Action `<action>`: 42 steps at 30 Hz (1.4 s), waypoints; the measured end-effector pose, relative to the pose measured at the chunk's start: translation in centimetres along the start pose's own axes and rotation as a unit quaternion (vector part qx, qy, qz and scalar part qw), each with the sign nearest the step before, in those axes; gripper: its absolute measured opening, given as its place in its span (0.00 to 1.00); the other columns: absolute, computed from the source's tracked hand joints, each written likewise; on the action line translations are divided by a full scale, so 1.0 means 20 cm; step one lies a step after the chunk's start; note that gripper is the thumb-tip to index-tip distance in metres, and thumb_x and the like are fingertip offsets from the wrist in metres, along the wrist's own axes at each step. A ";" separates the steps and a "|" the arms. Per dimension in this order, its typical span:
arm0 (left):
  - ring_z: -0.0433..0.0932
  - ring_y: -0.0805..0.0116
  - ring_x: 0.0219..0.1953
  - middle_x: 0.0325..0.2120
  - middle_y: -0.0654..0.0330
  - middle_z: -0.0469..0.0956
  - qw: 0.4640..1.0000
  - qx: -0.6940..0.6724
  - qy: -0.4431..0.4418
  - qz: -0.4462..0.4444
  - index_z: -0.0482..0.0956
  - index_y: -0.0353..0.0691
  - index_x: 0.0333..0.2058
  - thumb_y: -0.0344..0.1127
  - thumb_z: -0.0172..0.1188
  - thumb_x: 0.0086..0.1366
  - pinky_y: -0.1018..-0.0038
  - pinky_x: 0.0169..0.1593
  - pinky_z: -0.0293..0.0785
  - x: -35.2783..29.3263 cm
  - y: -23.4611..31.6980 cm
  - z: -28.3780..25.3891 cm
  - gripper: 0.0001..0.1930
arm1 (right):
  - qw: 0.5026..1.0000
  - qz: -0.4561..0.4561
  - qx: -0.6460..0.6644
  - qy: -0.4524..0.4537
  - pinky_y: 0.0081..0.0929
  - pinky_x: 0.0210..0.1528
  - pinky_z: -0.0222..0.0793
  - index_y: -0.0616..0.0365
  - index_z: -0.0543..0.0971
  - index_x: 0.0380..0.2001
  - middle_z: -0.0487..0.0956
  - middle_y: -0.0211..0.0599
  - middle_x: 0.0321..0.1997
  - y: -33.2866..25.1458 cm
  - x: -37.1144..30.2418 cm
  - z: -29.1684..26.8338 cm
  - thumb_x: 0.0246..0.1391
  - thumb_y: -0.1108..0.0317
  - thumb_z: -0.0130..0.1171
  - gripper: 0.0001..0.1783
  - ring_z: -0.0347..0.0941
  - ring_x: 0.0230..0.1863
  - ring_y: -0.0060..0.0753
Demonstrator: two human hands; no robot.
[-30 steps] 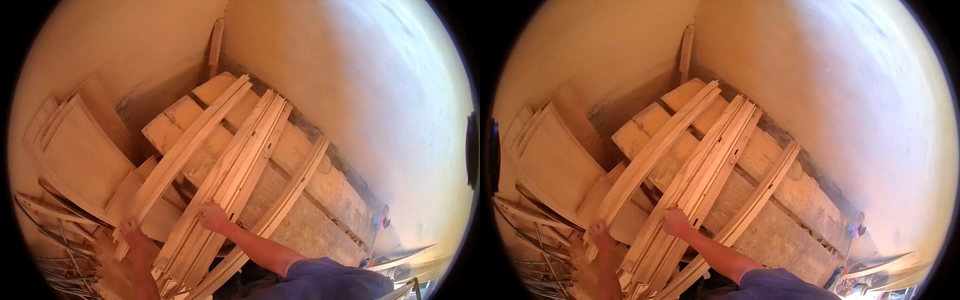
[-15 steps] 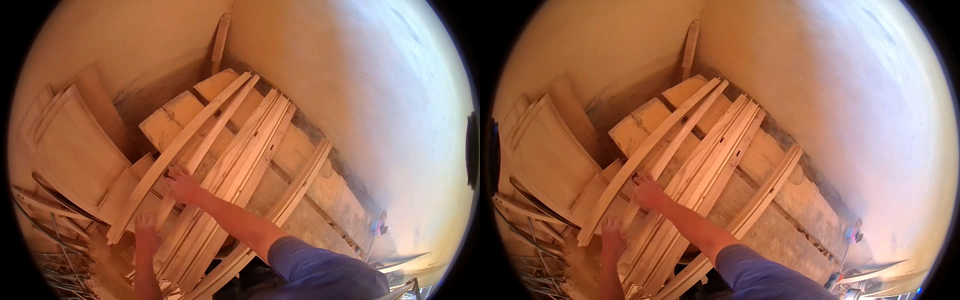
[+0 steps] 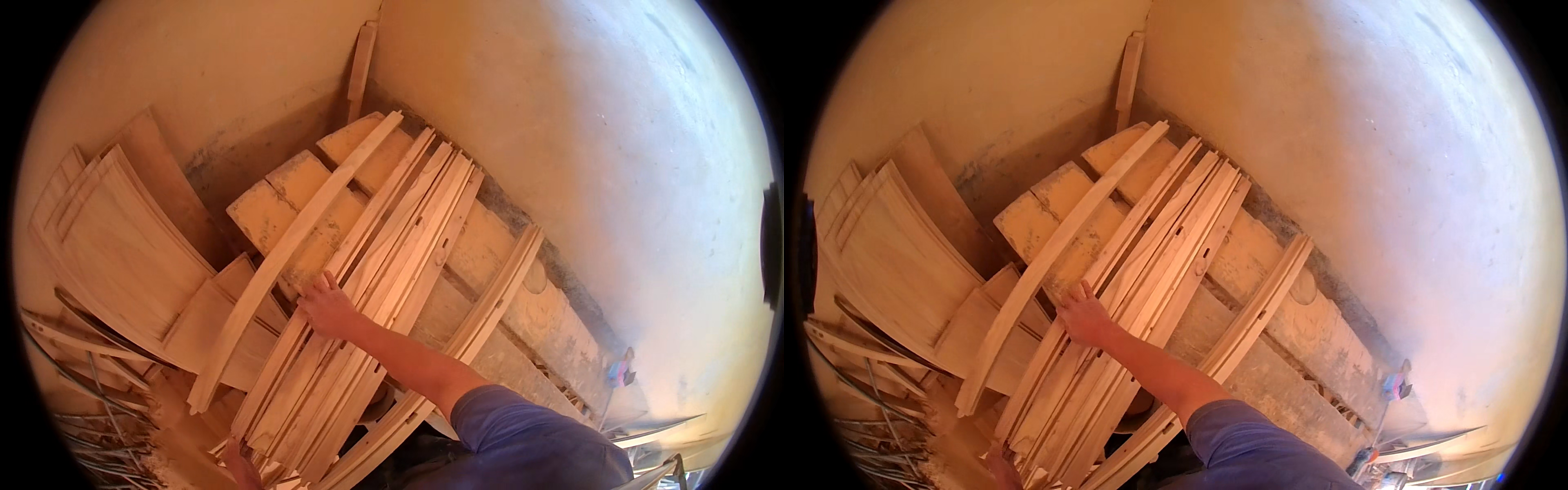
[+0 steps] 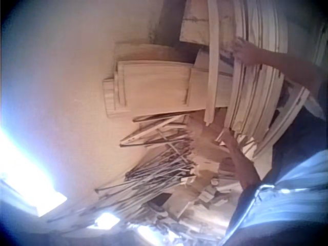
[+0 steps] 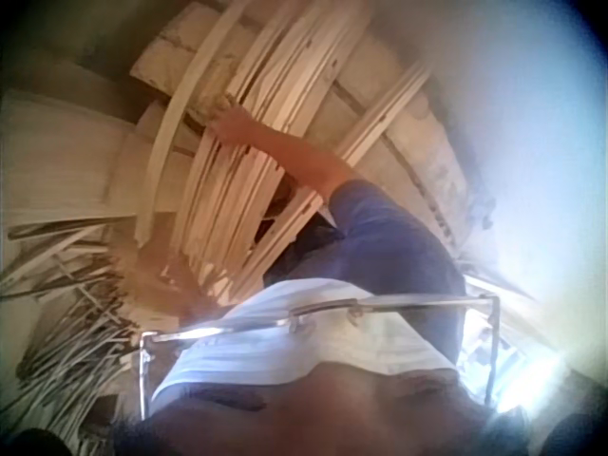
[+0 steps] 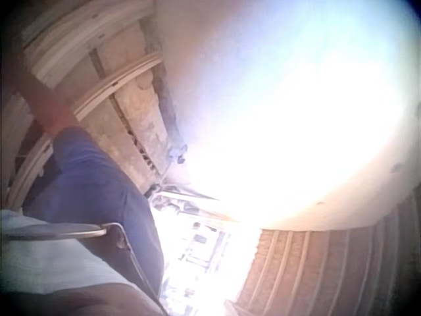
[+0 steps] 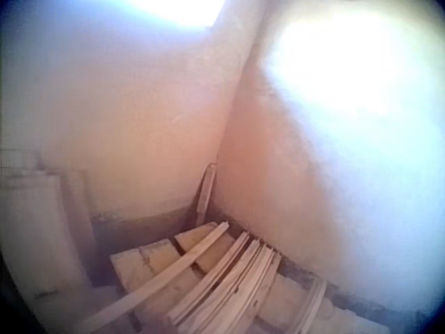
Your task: The person sands a piece of wood using an angle grinder and then stacks multiple sanded wood pieces together.
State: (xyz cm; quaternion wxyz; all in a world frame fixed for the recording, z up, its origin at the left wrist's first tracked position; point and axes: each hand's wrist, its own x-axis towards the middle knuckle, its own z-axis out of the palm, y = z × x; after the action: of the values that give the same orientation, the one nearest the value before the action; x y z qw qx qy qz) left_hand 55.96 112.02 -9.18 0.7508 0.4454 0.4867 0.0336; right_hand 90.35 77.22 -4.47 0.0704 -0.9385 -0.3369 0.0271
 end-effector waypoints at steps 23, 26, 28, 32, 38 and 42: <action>0.79 0.66 0.44 0.49 0.55 0.78 0.982 0.174 -0.040 0.067 0.68 0.29 0.62 0.21 0.47 0.63 0.74 0.47 0.76 0.09 -0.13 -0.05 0.27 | 0.970 -0.025 0.094 -0.224 0.52 0.70 0.53 0.61 0.86 0.44 0.79 0.48 0.53 0.07 0.19 -0.05 0.59 0.44 0.53 0.30 0.69 0.61 0.49; 0.78 0.63 0.47 0.52 0.53 0.76 0.987 0.152 -0.037 0.043 0.63 0.31 0.66 0.21 0.46 0.64 0.71 0.49 0.76 0.05 -0.10 0.00 0.29 | 0.981 -0.041 0.055 -0.179 0.48 0.70 0.53 0.61 0.86 0.45 0.78 0.48 0.55 -0.08 0.18 0.12 0.59 0.41 0.51 0.33 0.67 0.63 0.49; 0.78 0.61 0.48 0.55 0.52 0.74 0.991 0.129 -0.027 0.031 0.59 0.33 0.69 0.21 0.45 0.65 0.69 0.49 0.76 -0.12 0.02 0.17 0.32 | 0.981 -0.036 0.041 -0.184 0.46 0.69 0.54 0.62 0.86 0.47 0.77 0.47 0.57 -0.15 0.19 0.11 0.60 0.40 0.50 0.35 0.65 0.65 0.47; 0.77 0.59 0.51 0.58 0.51 0.72 0.993 0.115 -0.016 0.017 0.54 0.36 0.73 0.21 0.43 0.67 0.66 0.52 0.75 -0.22 0.09 0.32 0.35 | 0.966 -0.010 0.058 -0.251 0.51 0.72 0.48 0.66 0.85 0.46 0.76 0.48 0.59 -0.20 0.20 0.02 0.61 0.37 0.50 0.38 0.63 0.66 0.47; 0.76 0.59 0.54 0.59 0.51 0.72 0.994 0.101 0.022 -0.029 0.54 0.37 0.73 0.21 0.43 0.67 0.66 0.53 0.74 -0.27 0.15 0.39 0.35 | 0.970 -0.021 0.068 -0.232 0.47 0.71 0.50 0.68 0.84 0.46 0.76 0.48 0.57 -0.23 0.20 0.05 0.61 0.38 0.49 0.39 0.64 0.64 0.47; 0.75 0.59 0.56 0.60 0.52 0.72 0.979 0.182 0.085 -0.037 0.56 0.37 0.73 0.22 0.46 0.68 0.64 0.54 0.73 -0.26 0.13 0.37 0.34 | 0.975 -0.025 0.074 -0.207 0.44 0.70 0.52 0.68 0.84 0.44 0.76 0.47 0.55 -0.22 0.18 0.06 0.62 0.41 0.49 0.35 0.64 0.63 0.46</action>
State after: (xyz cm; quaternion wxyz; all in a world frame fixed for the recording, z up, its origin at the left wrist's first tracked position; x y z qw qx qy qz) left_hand 59.85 106.31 -2.82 0.6141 0.5516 0.5626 -0.0456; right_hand 90.36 83.00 -4.94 0.0689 -0.8958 -0.3649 0.2443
